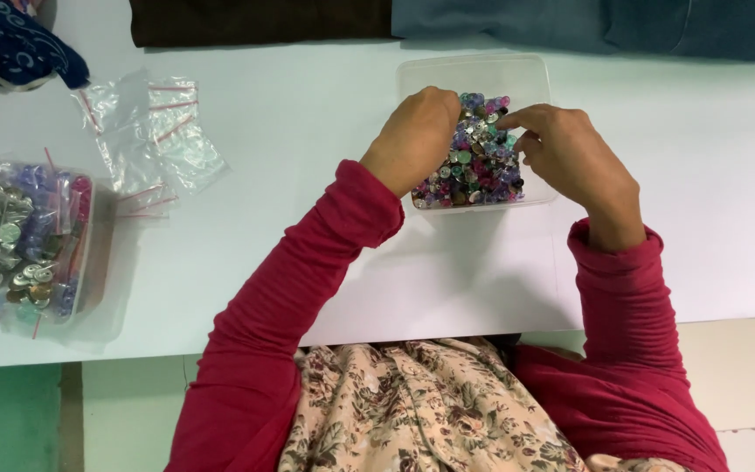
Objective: Sorting various buttons and beads from a container and placing them into small plastic bags.
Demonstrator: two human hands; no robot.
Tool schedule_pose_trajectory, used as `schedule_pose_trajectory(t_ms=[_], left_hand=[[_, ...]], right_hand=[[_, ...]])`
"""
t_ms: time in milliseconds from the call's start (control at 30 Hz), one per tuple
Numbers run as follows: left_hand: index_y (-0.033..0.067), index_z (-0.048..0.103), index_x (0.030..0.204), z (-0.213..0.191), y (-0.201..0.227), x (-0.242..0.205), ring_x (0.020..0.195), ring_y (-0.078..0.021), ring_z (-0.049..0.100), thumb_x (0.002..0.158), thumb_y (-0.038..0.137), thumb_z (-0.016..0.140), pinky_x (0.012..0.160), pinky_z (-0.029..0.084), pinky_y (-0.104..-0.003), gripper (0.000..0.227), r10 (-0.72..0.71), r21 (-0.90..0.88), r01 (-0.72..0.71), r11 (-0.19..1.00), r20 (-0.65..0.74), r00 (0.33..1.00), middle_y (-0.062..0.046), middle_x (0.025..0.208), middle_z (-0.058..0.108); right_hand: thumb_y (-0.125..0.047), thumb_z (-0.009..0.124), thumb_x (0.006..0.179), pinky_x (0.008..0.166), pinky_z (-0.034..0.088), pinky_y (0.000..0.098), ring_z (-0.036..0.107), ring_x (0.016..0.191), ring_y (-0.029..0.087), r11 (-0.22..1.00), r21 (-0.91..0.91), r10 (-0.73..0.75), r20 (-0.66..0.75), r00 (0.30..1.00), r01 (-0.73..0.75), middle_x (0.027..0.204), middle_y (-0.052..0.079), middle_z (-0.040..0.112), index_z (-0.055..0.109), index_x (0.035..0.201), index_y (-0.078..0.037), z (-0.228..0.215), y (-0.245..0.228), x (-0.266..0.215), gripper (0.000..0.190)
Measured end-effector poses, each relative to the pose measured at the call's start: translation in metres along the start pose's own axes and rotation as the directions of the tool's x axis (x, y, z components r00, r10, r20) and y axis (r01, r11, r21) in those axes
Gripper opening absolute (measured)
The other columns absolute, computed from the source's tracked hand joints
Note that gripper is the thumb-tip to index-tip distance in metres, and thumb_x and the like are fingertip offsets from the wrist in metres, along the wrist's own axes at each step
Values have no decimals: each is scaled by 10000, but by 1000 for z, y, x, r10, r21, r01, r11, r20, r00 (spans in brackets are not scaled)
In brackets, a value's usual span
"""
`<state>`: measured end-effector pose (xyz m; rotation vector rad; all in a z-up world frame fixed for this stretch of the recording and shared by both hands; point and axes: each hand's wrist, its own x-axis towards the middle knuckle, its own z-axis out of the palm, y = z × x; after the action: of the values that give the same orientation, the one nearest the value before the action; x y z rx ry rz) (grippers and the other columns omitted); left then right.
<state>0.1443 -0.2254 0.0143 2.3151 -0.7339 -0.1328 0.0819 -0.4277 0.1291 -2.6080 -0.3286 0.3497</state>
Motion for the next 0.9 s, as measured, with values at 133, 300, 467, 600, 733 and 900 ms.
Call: schedule_pose_trajectory(t_ms=[133, 300, 467, 600, 733, 900], left_hand=[[-16, 645, 697, 21, -10, 9, 495, -223, 643, 871, -117, 590, 423, 535, -305, 208, 19, 28, -19, 999, -11, 1000, -183, 578, 635], [15, 587, 629, 58, -22, 14, 486, -188, 604, 894, -69, 568, 391, 518, -297, 279, 70, -18, -73, 997, -122, 990, -164, 504, 577], [-1, 585, 633, 57, -18, 15, 513, -204, 609, 903, -73, 568, 411, 515, -308, 280, 70, 38, -64, 997, -168, 983, -168, 517, 570], [29, 567, 625, 59, -18, 14, 536, -169, 586, 903, 4, 621, 397, 493, -264, 284, 80, 64, -68, 996, -212, 974, -150, 556, 564], [8, 574, 647, 47, -9, 6, 564, -190, 601, 906, -13, 616, 424, 508, -280, 263, 96, 61, -84, 995, -215, 972, -163, 576, 575], [18, 626, 705, 43, -5, 11, 587, -176, 600, 884, -21, 632, 439, 517, -261, 183, 118, 185, -76, 980, -224, 967, -139, 622, 558]], right_hand=[[147, 546, 949, 707, 635, 464, 727, 963, 430, 1000, 17, 1, 15, 1000, -2, 1169, 327, 685, 673, 1304, 95, 14, 4, 20, 380], [112, 606, 923, 750, 638, 504, 725, 993, 436, 998, -51, -34, 31, 999, 36, 1095, 286, 725, 722, 1226, 73, 46, 7, 51, 327], [144, 645, 863, 846, 617, 483, 748, 938, 399, 960, -242, -136, 29, 990, 139, 1019, 219, 739, 769, 1145, 39, 79, 45, 72, 326], [117, 643, 883, 769, 625, 524, 726, 903, 473, 991, -94, -94, -34, 995, 90, 972, 273, 735, 771, 1130, 57, 82, 50, 70, 285], [99, 656, 894, 769, 602, 560, 711, 921, 515, 996, 26, -84, -5, 996, 84, 975, 317, 729, 774, 1096, 74, 45, 3, 48, 235], [48, 691, 899, 792, 585, 527, 709, 961, 463, 982, 184, -40, -59, 997, 50, 1039, 291, 732, 750, 1190, 32, 36, 12, 34, 297]])
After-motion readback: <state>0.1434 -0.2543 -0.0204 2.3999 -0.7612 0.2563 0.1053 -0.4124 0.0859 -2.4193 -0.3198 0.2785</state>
